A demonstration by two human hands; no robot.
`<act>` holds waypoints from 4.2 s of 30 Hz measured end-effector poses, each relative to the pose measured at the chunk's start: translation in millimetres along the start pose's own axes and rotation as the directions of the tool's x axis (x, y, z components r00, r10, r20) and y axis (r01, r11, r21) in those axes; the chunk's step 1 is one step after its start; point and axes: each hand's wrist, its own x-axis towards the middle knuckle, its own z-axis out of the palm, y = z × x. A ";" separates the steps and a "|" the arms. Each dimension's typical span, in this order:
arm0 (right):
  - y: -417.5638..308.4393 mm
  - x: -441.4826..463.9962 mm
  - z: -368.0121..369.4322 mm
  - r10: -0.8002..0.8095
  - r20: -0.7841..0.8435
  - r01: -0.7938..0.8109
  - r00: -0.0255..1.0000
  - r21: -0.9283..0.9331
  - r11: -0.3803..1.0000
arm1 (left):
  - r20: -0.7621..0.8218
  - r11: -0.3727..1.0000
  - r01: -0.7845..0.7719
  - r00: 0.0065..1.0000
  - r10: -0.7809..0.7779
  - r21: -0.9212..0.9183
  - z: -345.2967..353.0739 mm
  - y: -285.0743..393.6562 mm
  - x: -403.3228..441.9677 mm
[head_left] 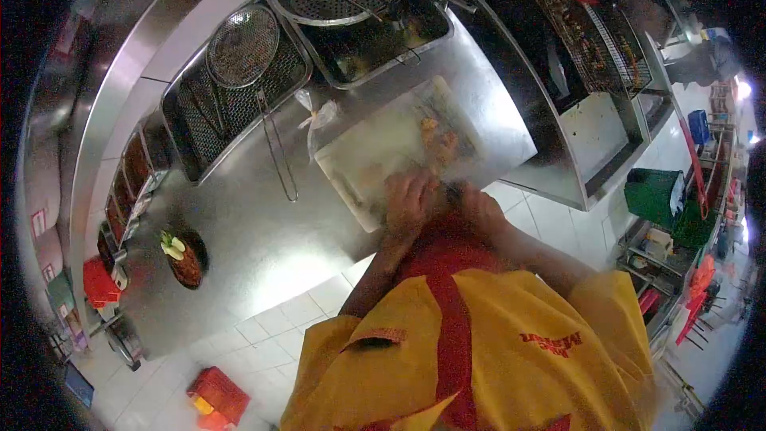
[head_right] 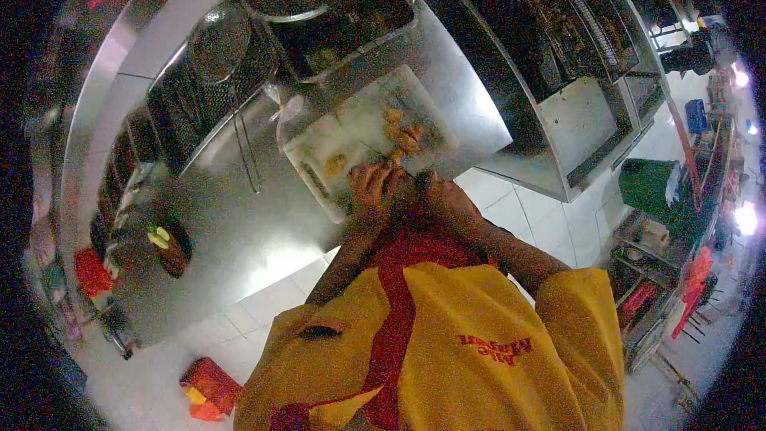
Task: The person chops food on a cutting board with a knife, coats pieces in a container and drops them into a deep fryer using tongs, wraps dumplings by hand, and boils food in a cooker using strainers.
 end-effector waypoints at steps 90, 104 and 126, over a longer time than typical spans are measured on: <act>-48.6 1.5 -19.0 -0.227 0.110 0.245 0.968 -0.187 0.951 | -0.239 0.970 0.199 0.944 -0.228 -0.137 -26.0 -22.4 -32.1; 7.5 -6.3 62.9 -0.250 -0.176 0.225 0.952 -0.151 0.963 | -0.180 0.986 0.168 0.969 -0.169 -0.020 -19.8 -8.4 -32.3; 35.8 -63.8 -23.7 0.070 0.237 -0.070 0.969 -0.005 0.998 | -0.172 0.925 0.366 0.922 -0.346 0.102 -30.8 1.0 -10.2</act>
